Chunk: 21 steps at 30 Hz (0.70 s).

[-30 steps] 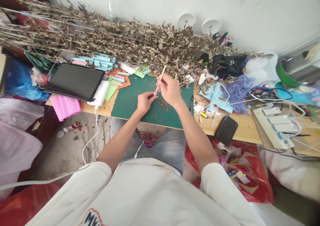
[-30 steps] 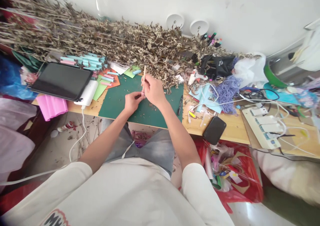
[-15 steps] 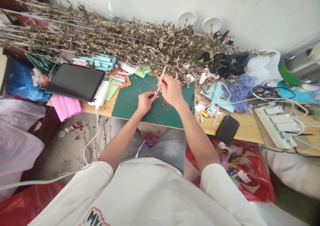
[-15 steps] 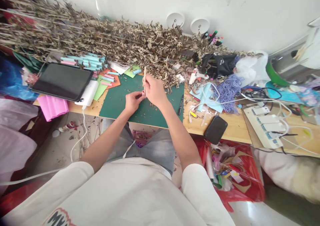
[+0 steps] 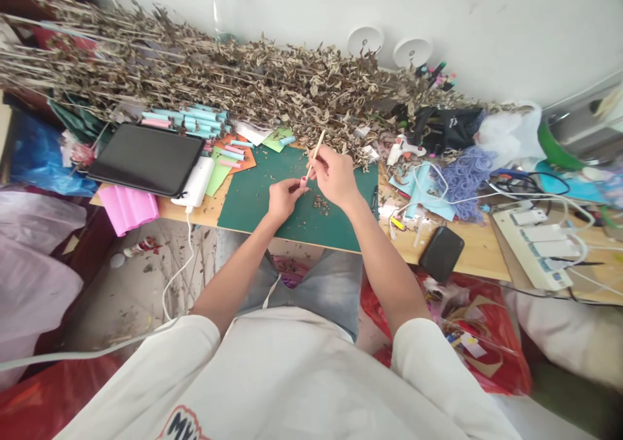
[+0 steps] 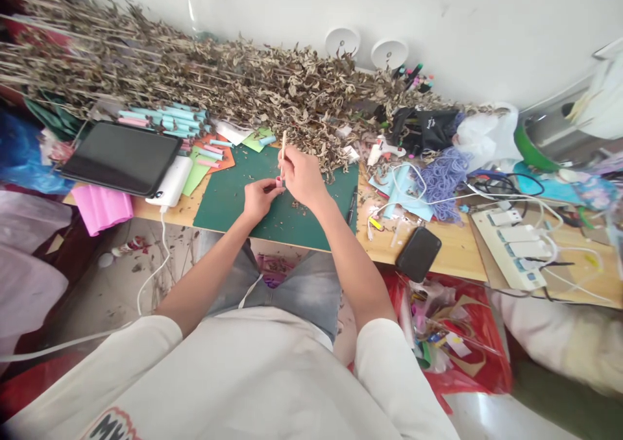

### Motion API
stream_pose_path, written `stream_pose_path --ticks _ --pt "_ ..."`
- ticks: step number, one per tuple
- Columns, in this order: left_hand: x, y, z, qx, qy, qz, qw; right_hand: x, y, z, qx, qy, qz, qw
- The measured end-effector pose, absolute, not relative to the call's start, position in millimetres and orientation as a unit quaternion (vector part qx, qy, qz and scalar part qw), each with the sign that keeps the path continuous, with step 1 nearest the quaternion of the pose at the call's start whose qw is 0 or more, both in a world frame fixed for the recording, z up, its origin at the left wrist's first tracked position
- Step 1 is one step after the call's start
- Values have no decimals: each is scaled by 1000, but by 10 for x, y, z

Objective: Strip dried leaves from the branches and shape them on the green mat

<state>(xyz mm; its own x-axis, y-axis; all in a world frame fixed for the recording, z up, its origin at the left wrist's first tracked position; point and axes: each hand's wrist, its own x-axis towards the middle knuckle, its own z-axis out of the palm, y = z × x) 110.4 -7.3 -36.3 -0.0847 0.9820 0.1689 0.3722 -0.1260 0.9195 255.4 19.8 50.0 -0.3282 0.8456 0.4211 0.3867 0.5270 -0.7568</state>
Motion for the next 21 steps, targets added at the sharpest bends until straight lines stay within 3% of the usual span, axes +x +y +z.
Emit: stream_pose_path --ticks 21 --pt "1108 -70 -385 582 568 469 344 2471 144 553 -414 -774 238 416"
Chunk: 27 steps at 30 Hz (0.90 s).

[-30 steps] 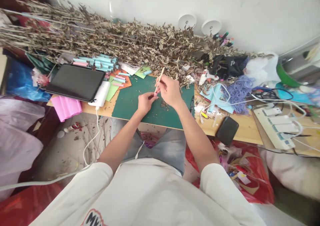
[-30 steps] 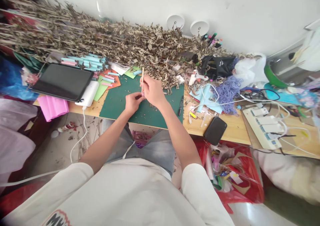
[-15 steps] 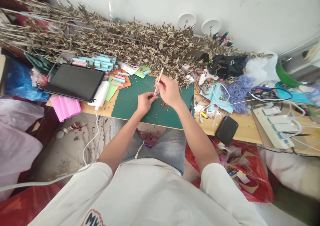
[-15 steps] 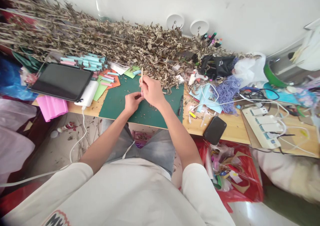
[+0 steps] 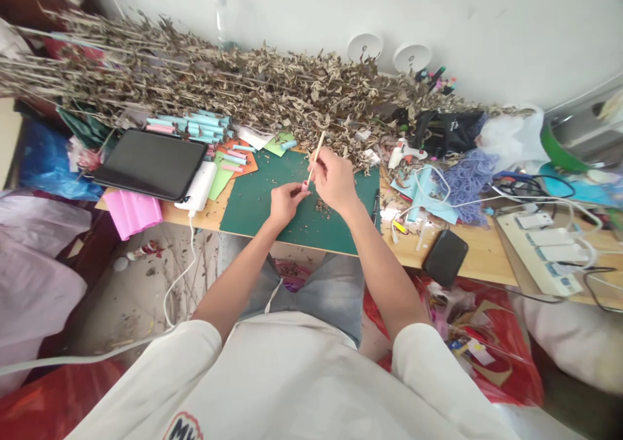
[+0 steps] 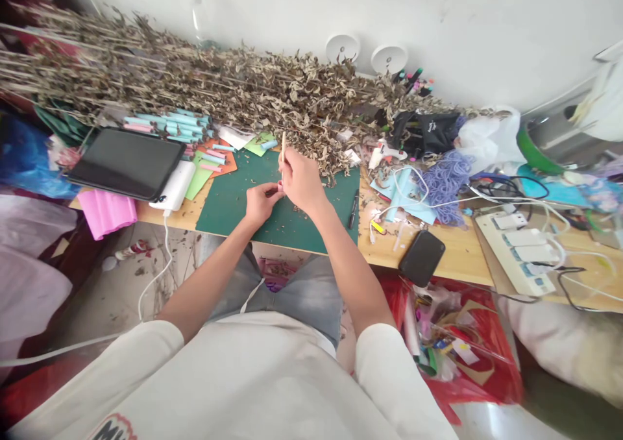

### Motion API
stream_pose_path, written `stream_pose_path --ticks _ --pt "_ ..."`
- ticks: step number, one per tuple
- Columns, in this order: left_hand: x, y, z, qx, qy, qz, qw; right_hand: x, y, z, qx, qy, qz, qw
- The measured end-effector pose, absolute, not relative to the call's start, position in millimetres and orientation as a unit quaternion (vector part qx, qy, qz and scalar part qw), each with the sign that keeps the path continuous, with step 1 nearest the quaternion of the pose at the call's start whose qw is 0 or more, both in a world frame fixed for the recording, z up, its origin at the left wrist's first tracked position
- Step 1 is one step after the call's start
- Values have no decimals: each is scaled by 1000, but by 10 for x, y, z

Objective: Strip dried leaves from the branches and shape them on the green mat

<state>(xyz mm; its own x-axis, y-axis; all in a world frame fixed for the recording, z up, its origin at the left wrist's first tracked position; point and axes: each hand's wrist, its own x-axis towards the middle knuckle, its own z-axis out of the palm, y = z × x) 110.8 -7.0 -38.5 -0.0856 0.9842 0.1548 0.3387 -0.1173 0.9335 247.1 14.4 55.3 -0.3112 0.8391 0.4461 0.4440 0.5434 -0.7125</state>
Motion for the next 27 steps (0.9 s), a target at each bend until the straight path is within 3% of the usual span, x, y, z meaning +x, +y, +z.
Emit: stream_pose_path --ticks 7,13,27 --pt "1095 -56 -410 581 572 465 345 2461 186 441 -416 -743 269 450" --pt "1096 -60 -410 581 570 465 347 2456 139 498 -430 -766 218 425" --pt "1103 -57 -405 576 562 476 354 2514 175 478 -430 -746 257 439"
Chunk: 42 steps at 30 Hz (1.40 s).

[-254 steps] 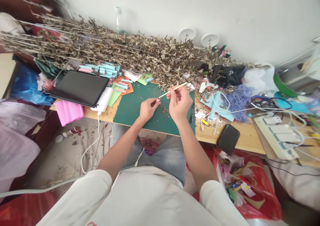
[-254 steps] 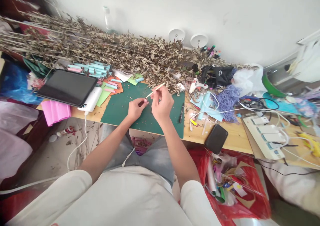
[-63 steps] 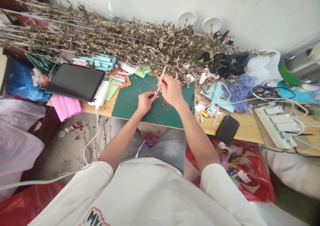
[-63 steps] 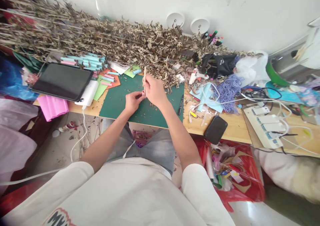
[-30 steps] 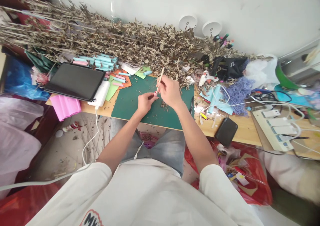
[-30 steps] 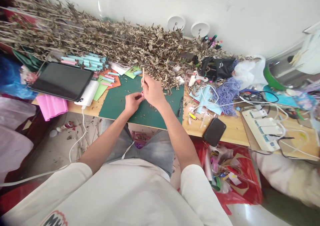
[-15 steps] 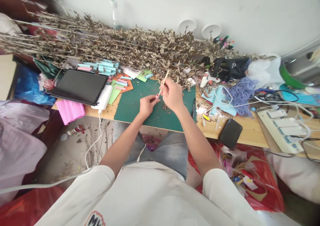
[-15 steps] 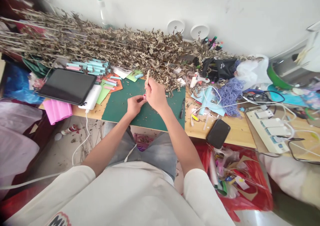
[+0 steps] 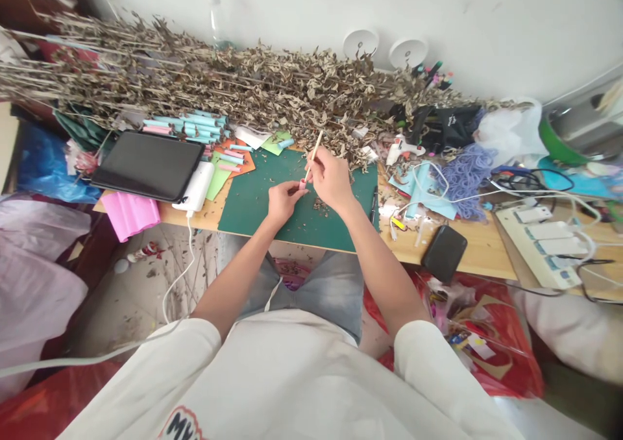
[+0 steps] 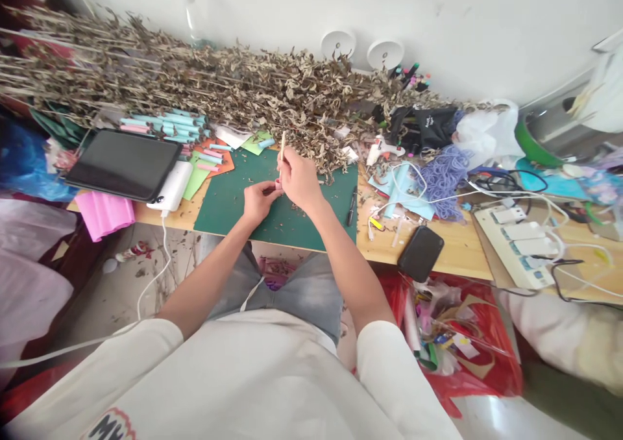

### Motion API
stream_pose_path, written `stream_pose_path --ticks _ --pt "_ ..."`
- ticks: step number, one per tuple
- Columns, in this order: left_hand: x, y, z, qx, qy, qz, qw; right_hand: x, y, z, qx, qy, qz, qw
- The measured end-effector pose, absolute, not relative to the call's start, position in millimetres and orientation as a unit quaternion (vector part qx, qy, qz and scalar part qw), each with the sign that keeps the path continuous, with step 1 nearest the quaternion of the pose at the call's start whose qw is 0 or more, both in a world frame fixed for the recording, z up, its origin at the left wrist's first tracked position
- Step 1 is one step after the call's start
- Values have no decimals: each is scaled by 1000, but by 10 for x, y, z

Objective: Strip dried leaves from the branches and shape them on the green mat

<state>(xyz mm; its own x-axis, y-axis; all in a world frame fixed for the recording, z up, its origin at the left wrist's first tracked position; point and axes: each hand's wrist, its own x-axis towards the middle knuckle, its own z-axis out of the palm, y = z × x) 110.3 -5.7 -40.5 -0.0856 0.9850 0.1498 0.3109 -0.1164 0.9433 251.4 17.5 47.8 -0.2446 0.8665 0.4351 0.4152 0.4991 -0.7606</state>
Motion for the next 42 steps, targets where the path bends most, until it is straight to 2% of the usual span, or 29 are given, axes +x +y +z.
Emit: stream_pose_path --ticks 6,15,22,33,42 --pt "1099 -59 -399 582 559 476 349 2447 143 509 -425 -774 224 412" --pt "1101 -47 -422 581 562 478 343 2474 189 435 -433 -749 244 439" --pt "1103 -50 -402 584 559 480 340 2475 146 565 -420 -779 250 393" --pt "1102 -53 -406 583 555 485 342 2504 171 463 -426 -758 253 424" --pt "1101 -47 -407 579 559 481 347 2472 190 464 -423 -759 269 415"
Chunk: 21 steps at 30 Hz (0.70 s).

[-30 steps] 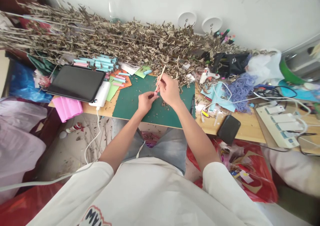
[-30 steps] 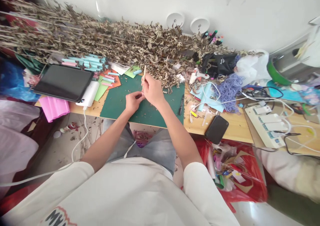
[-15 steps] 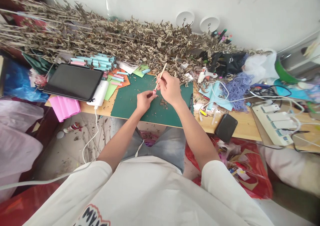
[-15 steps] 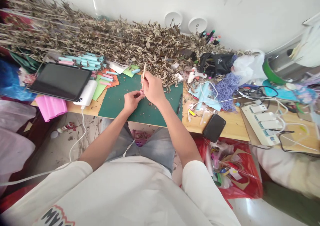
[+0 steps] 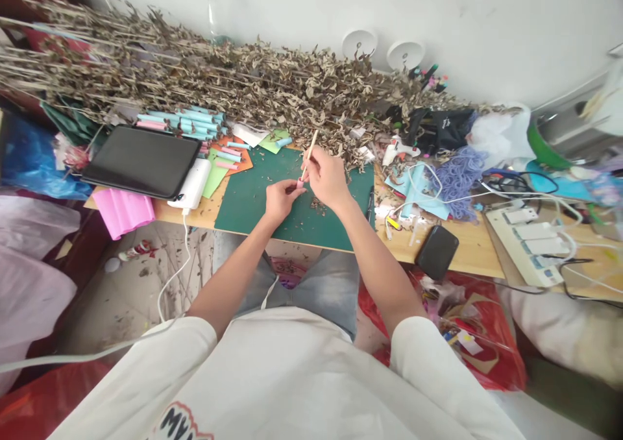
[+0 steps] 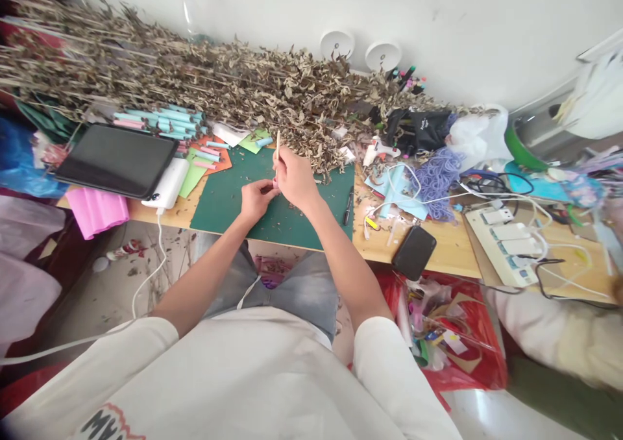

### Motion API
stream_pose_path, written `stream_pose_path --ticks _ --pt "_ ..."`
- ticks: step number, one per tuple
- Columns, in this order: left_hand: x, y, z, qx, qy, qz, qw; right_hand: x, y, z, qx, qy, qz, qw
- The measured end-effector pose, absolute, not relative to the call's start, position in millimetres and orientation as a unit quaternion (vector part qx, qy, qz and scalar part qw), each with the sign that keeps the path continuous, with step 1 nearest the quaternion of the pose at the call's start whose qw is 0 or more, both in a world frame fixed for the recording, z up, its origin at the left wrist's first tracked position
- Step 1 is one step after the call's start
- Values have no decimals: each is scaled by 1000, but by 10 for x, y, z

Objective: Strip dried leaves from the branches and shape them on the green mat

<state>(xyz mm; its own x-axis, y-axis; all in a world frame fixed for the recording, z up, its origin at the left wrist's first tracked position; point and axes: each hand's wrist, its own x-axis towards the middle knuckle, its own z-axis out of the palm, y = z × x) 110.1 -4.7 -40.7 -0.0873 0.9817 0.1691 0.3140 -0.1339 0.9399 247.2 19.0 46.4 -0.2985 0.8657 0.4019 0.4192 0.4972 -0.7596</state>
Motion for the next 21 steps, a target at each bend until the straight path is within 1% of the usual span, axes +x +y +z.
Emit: stream_pose_path --ticks 9,15,21 --pt "1102 -57 -401 580 550 485 355 2476 167 477 -436 -751 258 424" --pt "1097 -59 -405 581 562 475 348 2497 164 477 -424 -747 286 424" --pt "1094 -54 -443 586 563 474 338 2445 148 437 -444 -732 268 442"
